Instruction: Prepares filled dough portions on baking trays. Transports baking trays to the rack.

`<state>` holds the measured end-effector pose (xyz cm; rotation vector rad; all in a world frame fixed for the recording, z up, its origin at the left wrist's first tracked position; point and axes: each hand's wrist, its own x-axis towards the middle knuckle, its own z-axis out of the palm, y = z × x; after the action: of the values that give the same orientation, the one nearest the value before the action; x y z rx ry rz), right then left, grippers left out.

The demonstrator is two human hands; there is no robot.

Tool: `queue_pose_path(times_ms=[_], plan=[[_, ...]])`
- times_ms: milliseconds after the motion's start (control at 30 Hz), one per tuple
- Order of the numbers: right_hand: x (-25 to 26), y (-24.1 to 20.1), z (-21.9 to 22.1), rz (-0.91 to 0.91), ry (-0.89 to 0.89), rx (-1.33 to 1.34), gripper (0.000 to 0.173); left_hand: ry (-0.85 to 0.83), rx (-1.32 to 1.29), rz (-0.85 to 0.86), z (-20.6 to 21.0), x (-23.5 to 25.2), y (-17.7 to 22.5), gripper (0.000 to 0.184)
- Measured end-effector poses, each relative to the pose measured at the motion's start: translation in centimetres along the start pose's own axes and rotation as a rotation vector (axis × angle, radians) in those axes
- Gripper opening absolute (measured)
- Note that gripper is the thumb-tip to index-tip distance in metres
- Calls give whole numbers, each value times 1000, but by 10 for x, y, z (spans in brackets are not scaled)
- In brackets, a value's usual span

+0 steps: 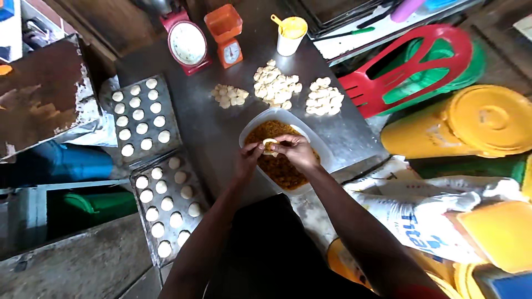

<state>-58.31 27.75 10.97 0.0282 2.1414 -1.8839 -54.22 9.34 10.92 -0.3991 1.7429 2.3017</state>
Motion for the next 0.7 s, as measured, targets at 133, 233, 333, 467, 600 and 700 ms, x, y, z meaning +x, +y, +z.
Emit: queue_pose_path(times_ms=[133, 233, 333, 467, 600, 700], plan=[[-10, -12, 3, 28, -83, -83, 30, 110, 145, 67, 2, -1, -2, 20], [-14, -19, 1, 3, -152, -102, 31, 203, 265, 108, 1, 0, 1, 18], [-13, -21, 8, -25, -131, -38, 23, 267, 273, 107, 4, -2, 7, 15], [-8, -19, 23, -12, -67, 75, 18, 297, 144, 77, 0, 1, 1, 13], [-6, -14, 32, -68, -73, 25, 20, 326, -5, 19, -5, -2, 0, 17], [-6, -14, 33, -155, -133, -68, 32, 332, 3, 6, -12, -8, 10, 20]])
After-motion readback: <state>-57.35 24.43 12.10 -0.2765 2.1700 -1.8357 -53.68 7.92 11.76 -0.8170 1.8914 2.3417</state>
